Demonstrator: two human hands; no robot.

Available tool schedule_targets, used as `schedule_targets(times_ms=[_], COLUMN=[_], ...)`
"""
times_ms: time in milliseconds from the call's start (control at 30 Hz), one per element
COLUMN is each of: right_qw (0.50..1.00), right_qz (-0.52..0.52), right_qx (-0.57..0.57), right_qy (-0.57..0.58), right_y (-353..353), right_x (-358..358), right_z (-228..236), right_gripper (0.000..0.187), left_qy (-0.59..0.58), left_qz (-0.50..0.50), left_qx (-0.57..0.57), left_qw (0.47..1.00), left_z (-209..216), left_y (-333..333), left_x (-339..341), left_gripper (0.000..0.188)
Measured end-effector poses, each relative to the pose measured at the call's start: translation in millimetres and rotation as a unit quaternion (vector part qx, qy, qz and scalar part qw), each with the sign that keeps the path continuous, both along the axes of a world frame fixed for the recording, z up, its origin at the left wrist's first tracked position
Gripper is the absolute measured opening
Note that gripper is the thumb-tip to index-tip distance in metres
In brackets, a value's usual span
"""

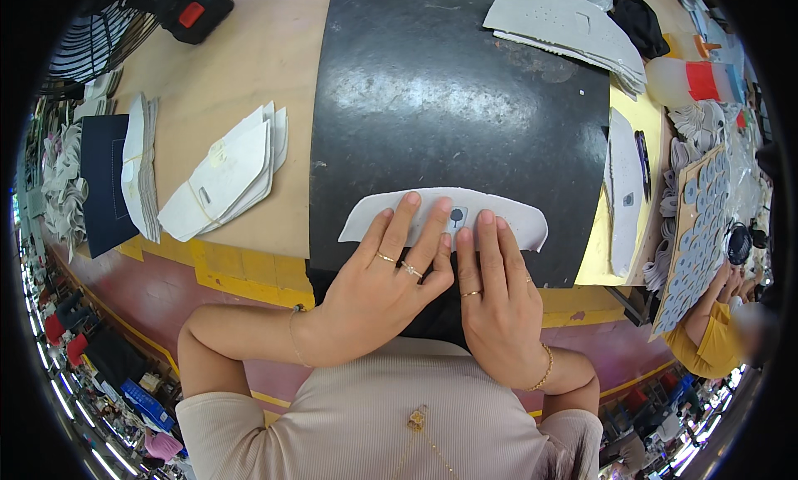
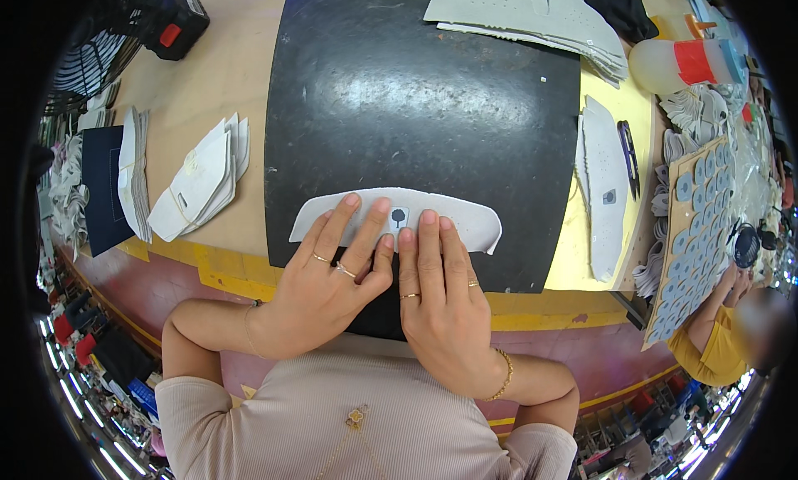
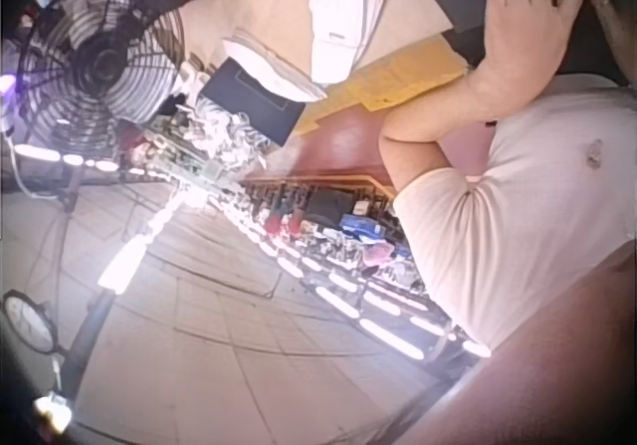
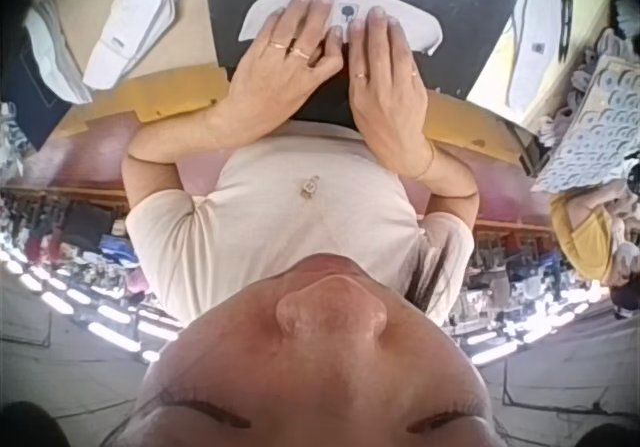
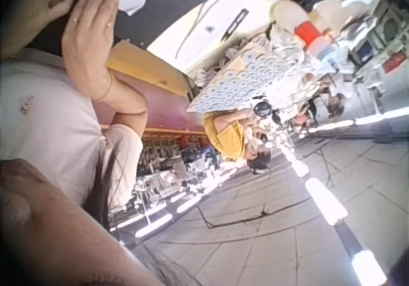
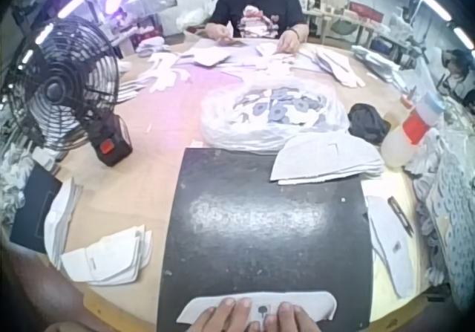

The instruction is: The person applies glue from a squeeze bottle onto small gray fabric pieces arranged on a cardboard sheet. They then pick up a white fabric piece and place it over a glued gray piece, pressing it down to adhere.

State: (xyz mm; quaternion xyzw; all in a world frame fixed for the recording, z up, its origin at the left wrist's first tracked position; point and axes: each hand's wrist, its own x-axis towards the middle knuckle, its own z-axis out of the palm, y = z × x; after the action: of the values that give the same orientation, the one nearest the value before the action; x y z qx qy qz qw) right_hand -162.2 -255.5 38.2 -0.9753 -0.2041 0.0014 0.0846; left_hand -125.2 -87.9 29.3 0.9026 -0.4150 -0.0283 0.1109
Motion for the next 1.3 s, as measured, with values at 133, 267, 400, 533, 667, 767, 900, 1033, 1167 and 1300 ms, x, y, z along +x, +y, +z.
schedule_targets(times_ms=[133, 267, 400, 533, 667, 767, 900, 1033, 1167, 1300], right_qw=[1.0, 0.998, 0.984, 0.988, 0.987, 0.985, 0.976, 0.962, 0.931, 0.843], right_qz=[0.014, -0.003, -0.031, -0.064, -0.04, -0.09, -0.145, -0.154, -0.185, -0.317], right_qx=[0.001, 0.061, 0.175, 0.137, 0.147, 0.141, 0.148, 0.219, 0.316, 0.428], right_qy=[-0.001, -0.008, 0.015, -0.004, 0.044, -0.052, -0.068, -0.062, -0.013, -0.072], right_y=[-3.4, -8.6, -20.1, -9.4, -18.0, -23.6, -36.3, -37.5, -46.8, -95.5], right_x=[1.2, 8.6, 18.2, 17.4, 24.5, 34.4, 31.0, 26.2, 23.4, 13.8], right_z=[3.4, -0.1, -9.3, -8.3, -7.5, 2.7, -2.6, -5.6, -1.5, 4.3], right_gripper=[0.042, 0.039, 0.041, 0.043, 0.044, 0.041, 0.037, 0.019, 0.011, 0.01], left_qy=[0.002, -0.012, -0.019, -0.005, 0.05, 0.178, 0.169, 0.137, 0.125, 0.127], left_qz=[-0.02, -0.016, -0.007, -0.004, 0.005, 0.012, 0.146, 0.195, 0.198, 0.197], left_qx=[0.033, 0.03, 0.014, -0.001, -0.077, -0.261, -0.449, -0.529, -0.549, -0.53], left_qw=[0.999, 0.999, 1.0, 1.0, 0.996, 0.949, 0.865, 0.815, 0.802, 0.815], left_z=[4.7, 3.0, 4.1, 6.5, 5.9, 4.6, -7.4, -24.3, -24.0, -25.6], left_y=[1.2, 0.0, 2.3, 3.3, 5.1, 25.7, 29.8, 16.0, 12.5, 11.4], left_x=[2.6, 1.9, 0.2, -0.5, 8.9, 45.7, 53.7, 46.6, 45.7, 42.6], left_gripper=[0.028, 0.028, 0.027, 0.029, 0.026, 0.018, 0.018, 0.019, 0.023, 0.025])
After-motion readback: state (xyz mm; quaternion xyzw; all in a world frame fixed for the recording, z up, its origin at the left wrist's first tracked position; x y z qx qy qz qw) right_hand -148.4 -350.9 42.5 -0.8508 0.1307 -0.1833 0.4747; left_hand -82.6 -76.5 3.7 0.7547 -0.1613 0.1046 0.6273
